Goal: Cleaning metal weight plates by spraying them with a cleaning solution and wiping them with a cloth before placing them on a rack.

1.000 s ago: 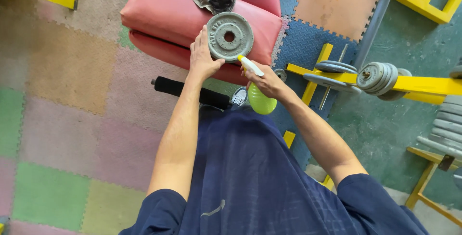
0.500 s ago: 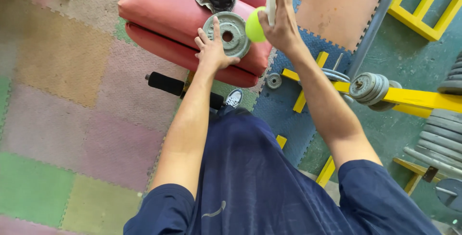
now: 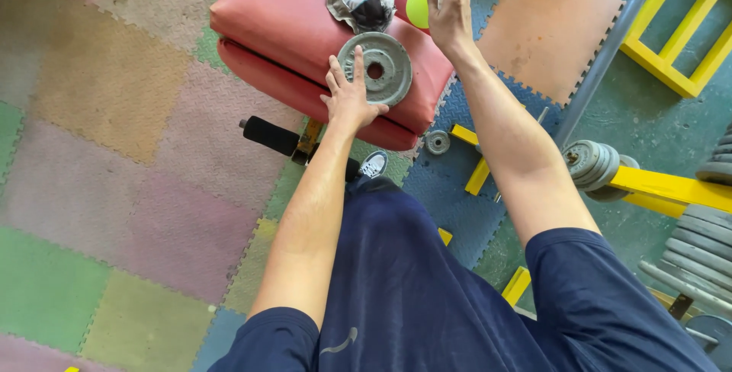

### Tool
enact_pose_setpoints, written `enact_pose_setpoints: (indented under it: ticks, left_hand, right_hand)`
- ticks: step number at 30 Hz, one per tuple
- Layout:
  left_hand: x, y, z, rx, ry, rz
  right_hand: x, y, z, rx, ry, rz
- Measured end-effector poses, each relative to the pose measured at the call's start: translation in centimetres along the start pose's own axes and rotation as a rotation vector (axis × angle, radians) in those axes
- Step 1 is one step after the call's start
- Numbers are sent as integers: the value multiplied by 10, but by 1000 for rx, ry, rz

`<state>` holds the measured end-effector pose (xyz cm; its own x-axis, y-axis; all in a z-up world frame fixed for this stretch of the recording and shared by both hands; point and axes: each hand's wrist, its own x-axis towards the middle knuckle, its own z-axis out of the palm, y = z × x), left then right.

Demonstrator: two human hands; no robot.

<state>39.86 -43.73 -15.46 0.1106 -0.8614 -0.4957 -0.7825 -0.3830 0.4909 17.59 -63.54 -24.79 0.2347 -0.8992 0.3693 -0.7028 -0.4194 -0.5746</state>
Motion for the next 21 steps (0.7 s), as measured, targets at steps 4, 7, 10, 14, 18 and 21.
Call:
enact_pose_setpoints:
  ticks: [4,7,10,14,18,21]
  left_hand:
    - [0,-2,0,-8,21,14]
    - [0,-2,-1,16,-11,2]
    - [3,-1,-2,-5,-16,10]
    - [4,-7,-1,-9,-12,30]
    - [11,-11,-5,-8,-8,77]
    - [14,-15,-15,40,-15,112]
  right_hand:
    - [4,-22,-10,179,-25,39]
    - [18,-16,-16,329,-130,202]
    - [30,-36,-45,188,-294,380]
    - [26,-39,-45,104,-299,273]
    - [22,-49,-28,-132,-47,244]
    - [19,-64,-10,-349,209,91]
